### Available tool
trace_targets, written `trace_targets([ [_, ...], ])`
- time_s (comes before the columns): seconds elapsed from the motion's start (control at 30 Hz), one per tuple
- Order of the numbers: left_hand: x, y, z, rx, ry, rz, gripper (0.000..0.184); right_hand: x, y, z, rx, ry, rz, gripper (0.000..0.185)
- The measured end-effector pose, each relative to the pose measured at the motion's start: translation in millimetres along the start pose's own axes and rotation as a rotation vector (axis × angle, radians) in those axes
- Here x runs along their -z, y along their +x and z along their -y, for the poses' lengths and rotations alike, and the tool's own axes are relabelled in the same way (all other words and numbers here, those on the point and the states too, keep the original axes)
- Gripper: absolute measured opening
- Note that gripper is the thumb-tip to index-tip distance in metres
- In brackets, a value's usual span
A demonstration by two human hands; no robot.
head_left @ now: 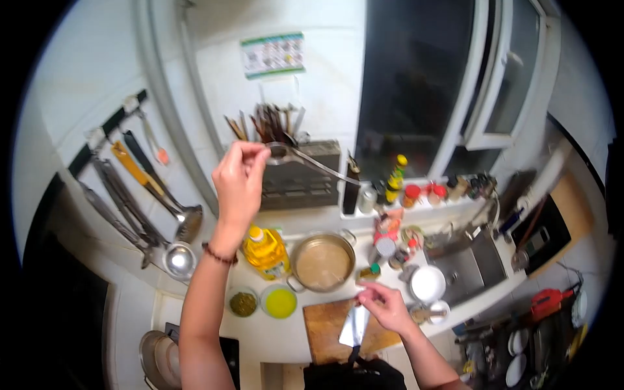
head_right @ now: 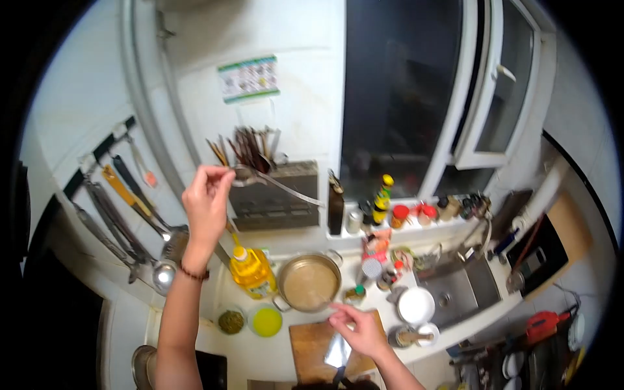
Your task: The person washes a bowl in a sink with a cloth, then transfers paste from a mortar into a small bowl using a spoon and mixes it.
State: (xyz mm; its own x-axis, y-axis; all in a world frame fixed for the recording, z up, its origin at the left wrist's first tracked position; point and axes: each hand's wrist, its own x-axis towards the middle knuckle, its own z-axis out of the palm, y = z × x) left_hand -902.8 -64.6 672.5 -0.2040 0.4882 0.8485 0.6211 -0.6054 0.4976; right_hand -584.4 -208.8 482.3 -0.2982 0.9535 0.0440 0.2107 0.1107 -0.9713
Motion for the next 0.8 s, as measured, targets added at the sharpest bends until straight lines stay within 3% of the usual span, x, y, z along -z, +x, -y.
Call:
trace_targets([
  [0.1, -38.1, -106.2, -19.5, 0.299, -0.194, 0.260, 0.012, 12.1, -18.6, -6.3, -0.033, 0.286, -0.071, 0.073],
  [0.13, -53.1, -150.0, -27.3, 0.350, -0.182, 0.349, 0.013, 18.0, -27.5, -16.0, -0.015, 0.392, -0.095, 0.076],
  [0.2, -86.1, -235.6, -49.6, 0.537, -0.292, 0.480, 0.013, 31.7, -52.3, -32.2, -0.008, 0.553, -0.213, 0.057],
  [0.3, -122.9, -360.2, -81.8, 0.867, -0.411, 0.634, 0.015, 60.3, -95.2, -74.2, -0.095, 0.414, -0.395, 0.028],
  [0.4, -150.8, -434.6, -125.4, 1.093, -0.518, 0.723, 0.016, 102.7, -145.6, -120.7, -0.208, 0.312, -0.450, 0.029],
  [0.5, -182.8, -472.1, -152.9, 1.055, -0.560, 0.901, 0.016, 159.4, -189.1, -143.1, -0.288, 0.247, -0.498, 0.028],
  [0.63, -240.6, -491.1, -182.0, 0.906, -0.347, 0.887, 0.023, 252.5, -218.1, -167.2, -0.195, 0.216, -0.597, 0.030],
  [0.67, -257.2, -486.0, -189.8, 0.780, -0.204, 1.017, 0.033, 277.2, -222.1, -178.0, -0.206, 0.235, -0.575, 0.030],
  [0.73, -291.2, -493.5, -218.8, 0.456, 0.006, 1.003, 0.042, 316.7, -223.2, -202.3, -0.200, 0.227, -0.611, 0.033],
  [0.8, -323.9, -506.6, -236.4, 0.387, 0.024, 0.995, 0.043, 344.5, -219.2, -230.6, -0.190, 0.266, -0.574, 0.036],
])
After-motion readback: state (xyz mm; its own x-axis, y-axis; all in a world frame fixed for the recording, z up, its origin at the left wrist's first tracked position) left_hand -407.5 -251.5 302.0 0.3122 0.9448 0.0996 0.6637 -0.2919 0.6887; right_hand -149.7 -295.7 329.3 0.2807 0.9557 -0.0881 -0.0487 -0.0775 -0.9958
